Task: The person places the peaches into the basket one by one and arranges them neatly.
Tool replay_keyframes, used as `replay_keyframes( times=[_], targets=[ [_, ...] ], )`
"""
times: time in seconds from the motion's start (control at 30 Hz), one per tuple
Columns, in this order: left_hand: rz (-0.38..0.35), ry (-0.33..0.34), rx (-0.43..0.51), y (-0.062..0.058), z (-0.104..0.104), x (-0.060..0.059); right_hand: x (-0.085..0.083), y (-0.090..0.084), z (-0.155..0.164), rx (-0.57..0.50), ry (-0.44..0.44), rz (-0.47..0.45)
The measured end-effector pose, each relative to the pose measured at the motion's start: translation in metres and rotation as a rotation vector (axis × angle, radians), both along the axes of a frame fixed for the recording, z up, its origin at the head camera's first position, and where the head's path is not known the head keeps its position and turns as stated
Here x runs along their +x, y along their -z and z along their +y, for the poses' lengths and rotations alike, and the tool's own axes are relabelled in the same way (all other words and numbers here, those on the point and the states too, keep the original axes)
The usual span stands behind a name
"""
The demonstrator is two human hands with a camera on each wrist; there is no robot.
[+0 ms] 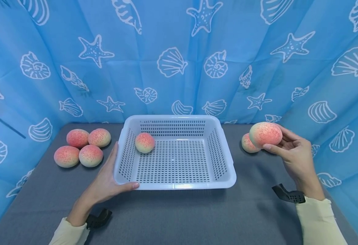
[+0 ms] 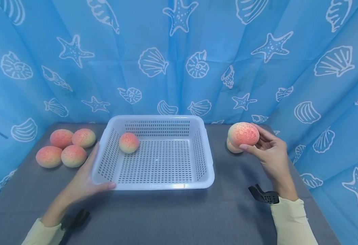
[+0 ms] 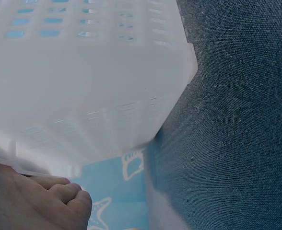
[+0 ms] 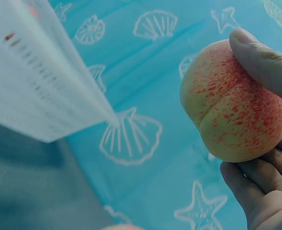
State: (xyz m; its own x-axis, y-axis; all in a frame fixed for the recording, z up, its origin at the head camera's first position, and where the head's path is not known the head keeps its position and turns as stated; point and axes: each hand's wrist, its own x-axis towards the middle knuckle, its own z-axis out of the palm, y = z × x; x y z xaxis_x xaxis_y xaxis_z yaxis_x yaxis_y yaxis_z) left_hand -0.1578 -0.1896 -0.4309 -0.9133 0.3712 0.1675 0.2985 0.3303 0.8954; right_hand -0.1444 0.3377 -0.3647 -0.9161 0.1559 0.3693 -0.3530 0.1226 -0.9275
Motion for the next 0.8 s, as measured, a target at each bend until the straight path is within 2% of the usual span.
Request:
replay_keyframes(
  times=[0.13, 0.47, 0.63, 0.8],
  targets=[
    [-0.001, -0.008, -0.007, 0.0, 0.0, 0.0, -0.01, -0.012, -0.011, -0.004, -0.019, -0.002],
    [0.006, 0.02, 0.033, 0.0, 0.001, 0.0, -0.039, -0.039, -0.054, -0.015, -0.144, 0.047],
    [0.002, 0.025, 0.042, -0.001, 0.0, 0.0, -0.056, -0.048, -0.076, -0.035, -0.204, 0.076],
    [0.006, 0.006, 0.013, 0.0, 0.0, 0.001, -0.074, -0.051, -0.095, -0.039, -0.256, 0.08]
  ],
)
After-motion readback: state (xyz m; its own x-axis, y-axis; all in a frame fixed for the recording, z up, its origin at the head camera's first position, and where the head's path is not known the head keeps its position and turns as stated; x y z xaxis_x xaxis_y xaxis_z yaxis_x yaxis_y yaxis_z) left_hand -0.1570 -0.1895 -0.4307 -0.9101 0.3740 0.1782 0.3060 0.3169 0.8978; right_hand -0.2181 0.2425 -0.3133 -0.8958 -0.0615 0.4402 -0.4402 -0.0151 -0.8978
